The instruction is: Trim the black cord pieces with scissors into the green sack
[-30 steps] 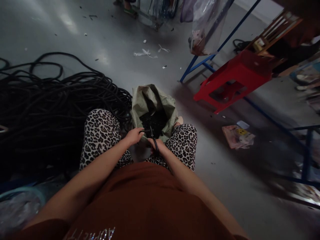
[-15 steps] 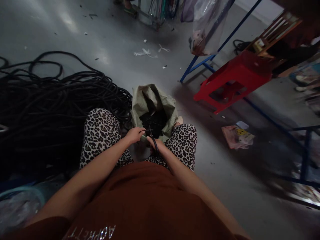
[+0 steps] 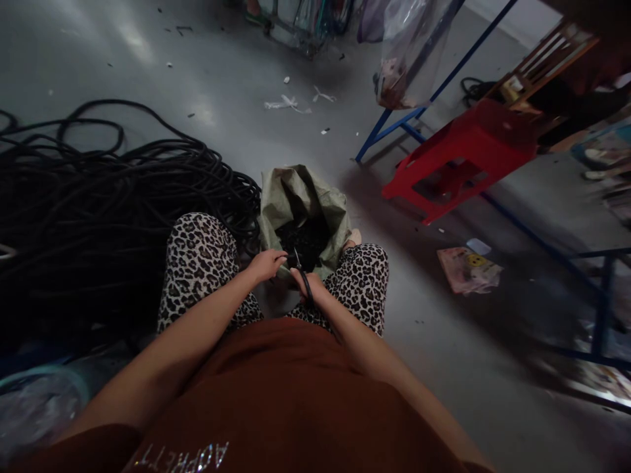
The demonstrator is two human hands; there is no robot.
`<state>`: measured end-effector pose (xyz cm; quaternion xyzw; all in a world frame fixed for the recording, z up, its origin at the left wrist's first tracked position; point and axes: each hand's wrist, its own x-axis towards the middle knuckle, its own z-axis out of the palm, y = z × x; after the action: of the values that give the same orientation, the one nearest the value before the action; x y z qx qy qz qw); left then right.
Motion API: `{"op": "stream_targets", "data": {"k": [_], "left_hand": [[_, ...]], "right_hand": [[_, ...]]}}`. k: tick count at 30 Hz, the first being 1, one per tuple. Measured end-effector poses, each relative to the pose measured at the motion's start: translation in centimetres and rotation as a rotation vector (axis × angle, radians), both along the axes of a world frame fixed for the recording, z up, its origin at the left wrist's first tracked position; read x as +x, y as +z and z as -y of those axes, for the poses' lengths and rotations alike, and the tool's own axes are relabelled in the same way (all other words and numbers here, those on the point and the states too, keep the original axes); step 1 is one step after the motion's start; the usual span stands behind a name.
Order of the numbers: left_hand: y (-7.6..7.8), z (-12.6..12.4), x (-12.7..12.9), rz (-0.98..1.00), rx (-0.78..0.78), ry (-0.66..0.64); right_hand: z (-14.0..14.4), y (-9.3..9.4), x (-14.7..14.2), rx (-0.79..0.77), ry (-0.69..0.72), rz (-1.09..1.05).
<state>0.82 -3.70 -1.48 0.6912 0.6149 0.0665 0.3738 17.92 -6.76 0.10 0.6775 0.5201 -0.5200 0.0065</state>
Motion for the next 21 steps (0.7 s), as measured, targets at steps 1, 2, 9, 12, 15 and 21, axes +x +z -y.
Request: {"op": "stream_targets", "data": {"k": [1, 2, 9, 12, 15, 21], "left_hand": [[-0.04, 0.0, 0.01, 0.003, -0.009, 0.005], [-0.07, 0.0, 0.02, 0.007, -0.019, 0.012], [0.28, -0.13, -0.11, 0.061, -0.059, 0.051], [0.31, -0.26, -0.32, 0.062, -0.066, 0.037], [0.0, -0.35, -0.51, 0.038, -0.057, 0.028], [-0.4, -0.5, -0.62, -0.039, -0.069, 0.023]], "right_hand": [[0.0, -0.03, -0.01, -0.004, -0.006, -0.008], [-0.01, -0.05, -0.01, -0.005, -0.001, -0.013], [-0.11, -0.24, 0.23, -0.007, -0.029, -0.013], [-0.21, -0.32, 0.28, -0.021, -0.043, -0.005], [-0.29, -0.29, 0.29, -0.008, -0.019, 0.014], [-0.22, -0.26, 0.42, -0.023, -0.044, 0.005]]}}
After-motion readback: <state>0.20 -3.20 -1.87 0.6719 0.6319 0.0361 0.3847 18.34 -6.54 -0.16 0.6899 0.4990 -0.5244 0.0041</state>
